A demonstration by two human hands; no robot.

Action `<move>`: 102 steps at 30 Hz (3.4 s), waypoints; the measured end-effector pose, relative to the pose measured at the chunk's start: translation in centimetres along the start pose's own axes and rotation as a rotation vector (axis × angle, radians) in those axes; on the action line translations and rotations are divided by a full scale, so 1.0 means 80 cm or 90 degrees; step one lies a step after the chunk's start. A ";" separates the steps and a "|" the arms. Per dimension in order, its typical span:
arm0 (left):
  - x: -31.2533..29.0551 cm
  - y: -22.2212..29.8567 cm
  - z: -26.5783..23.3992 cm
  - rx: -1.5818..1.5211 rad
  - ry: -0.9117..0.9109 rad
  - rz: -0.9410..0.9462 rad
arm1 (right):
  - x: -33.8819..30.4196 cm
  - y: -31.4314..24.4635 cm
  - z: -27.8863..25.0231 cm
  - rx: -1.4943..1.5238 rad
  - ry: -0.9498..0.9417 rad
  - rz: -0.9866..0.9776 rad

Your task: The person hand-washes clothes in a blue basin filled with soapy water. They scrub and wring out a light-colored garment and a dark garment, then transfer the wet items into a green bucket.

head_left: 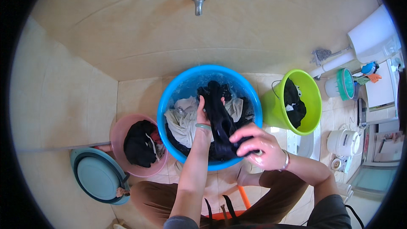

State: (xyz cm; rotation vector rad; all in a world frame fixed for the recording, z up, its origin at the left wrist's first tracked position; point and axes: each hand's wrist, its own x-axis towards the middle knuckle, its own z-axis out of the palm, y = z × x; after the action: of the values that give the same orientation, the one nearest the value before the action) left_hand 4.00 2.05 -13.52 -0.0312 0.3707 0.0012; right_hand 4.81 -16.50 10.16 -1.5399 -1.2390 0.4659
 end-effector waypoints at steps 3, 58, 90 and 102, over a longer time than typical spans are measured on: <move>-0.004 0.024 -0.084 0.176 0.146 -0.013 | 0.008 -0.004 -0.005 0.022 -0.058 -0.043; -0.148 -0.061 0.102 0.649 0.184 -0.056 | 0.042 0.142 0.051 0.536 0.035 0.627; -0.108 -0.028 0.137 0.458 0.033 -0.001 | 0.019 0.102 0.071 -0.417 0.122 0.300; -0.116 -0.011 0.163 0.287 0.213 0.064 | 0.021 0.098 0.027 0.356 0.272 0.317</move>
State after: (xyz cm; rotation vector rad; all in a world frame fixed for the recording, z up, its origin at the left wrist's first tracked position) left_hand 0.09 1.58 2.03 0.4379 0.6995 0.0116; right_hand 7.40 -13.25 2.95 -1.3471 -0.3396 0.6896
